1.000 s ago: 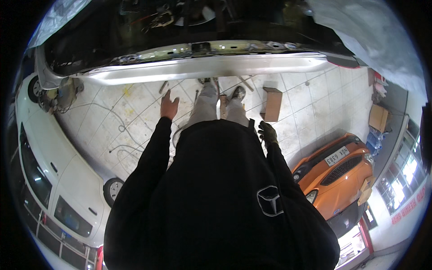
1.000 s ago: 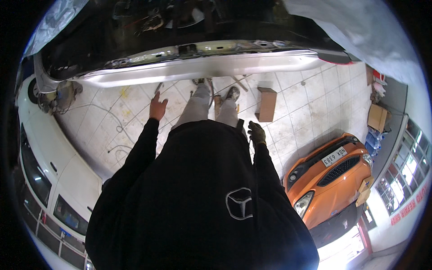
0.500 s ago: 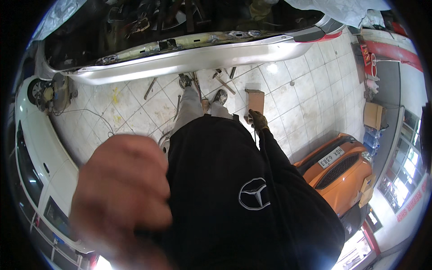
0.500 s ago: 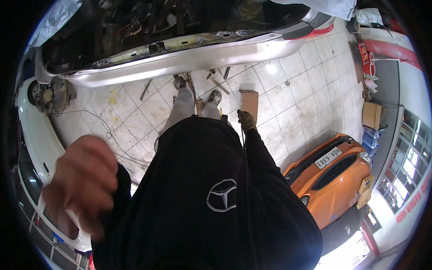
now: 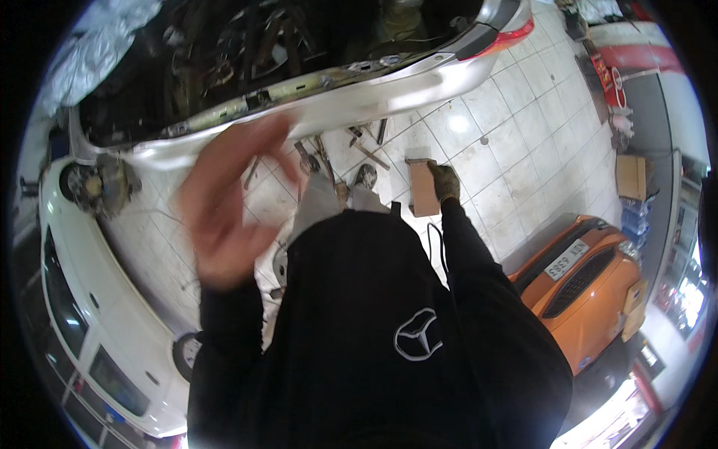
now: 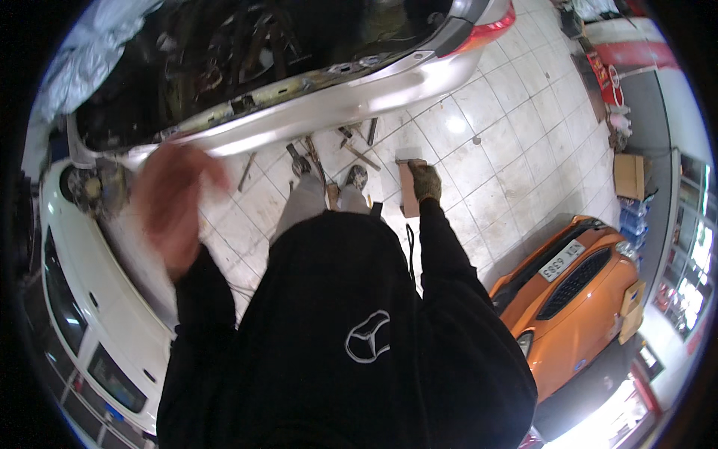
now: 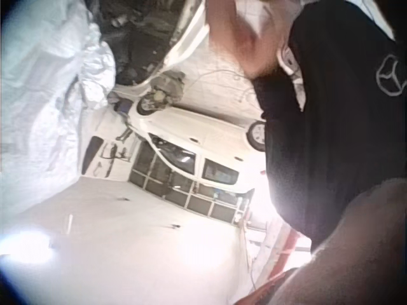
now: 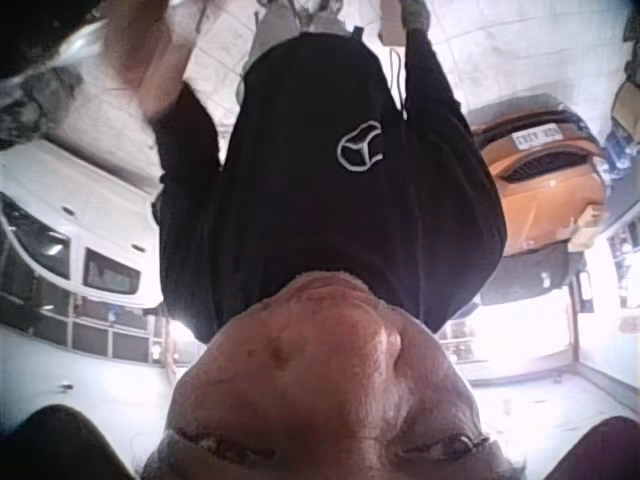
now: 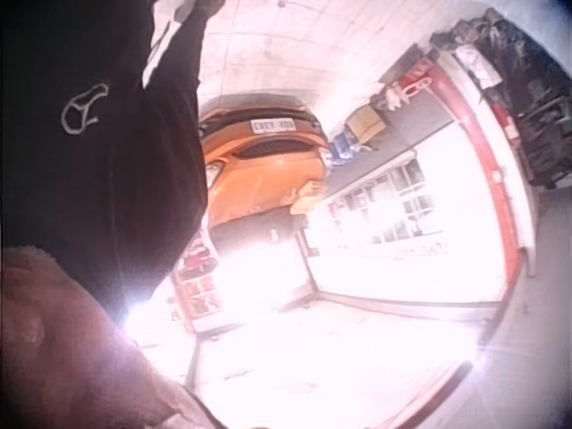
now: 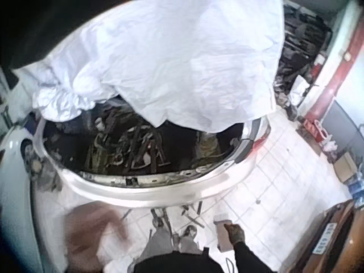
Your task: The person removes the front bumper of a silver car, then uses a hammer and a metal bar to tap and adjust the bumper's position. The person repeatedly aligns and secures the bumper to the car frame.
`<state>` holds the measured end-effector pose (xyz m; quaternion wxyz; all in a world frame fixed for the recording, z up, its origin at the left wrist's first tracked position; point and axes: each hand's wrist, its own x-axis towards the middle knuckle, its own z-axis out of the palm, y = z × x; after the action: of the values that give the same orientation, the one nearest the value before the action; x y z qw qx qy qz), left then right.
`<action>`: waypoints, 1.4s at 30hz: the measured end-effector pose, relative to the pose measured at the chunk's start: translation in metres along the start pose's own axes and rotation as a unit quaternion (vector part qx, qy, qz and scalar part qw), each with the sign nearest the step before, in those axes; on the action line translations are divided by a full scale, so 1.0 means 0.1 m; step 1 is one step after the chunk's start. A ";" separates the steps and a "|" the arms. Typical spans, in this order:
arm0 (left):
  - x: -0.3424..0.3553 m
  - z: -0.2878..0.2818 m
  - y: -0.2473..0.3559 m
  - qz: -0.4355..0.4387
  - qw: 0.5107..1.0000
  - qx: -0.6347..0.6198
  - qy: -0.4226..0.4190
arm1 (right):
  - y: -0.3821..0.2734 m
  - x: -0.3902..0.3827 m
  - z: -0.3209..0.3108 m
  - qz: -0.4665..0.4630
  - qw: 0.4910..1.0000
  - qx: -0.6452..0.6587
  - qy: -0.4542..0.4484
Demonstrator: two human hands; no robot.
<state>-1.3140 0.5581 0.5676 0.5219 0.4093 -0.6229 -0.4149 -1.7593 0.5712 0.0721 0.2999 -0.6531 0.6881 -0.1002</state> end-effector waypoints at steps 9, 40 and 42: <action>1.52 1.79 -4.07 -0.091 0.929 0.355 -0.051 | -1.47 1.89 -1.02 0.156 0.949 0.203 0.186; 1.26 1.62 -4.30 -0.070 0.933 0.345 -0.070 | -1.17 2.28 -0.93 -0.023 0.975 0.144 0.165; 0.31 1.09 -4.20 -0.167 0.922 0.344 -0.057 | -0.84 1.76 -0.65 -0.199 0.964 -0.124 0.127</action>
<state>-1.3935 0.4034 0.1684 0.2357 0.6376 -0.6785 -0.2786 -1.7179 0.3753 0.1192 0.1004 -0.7909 0.5838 -0.1535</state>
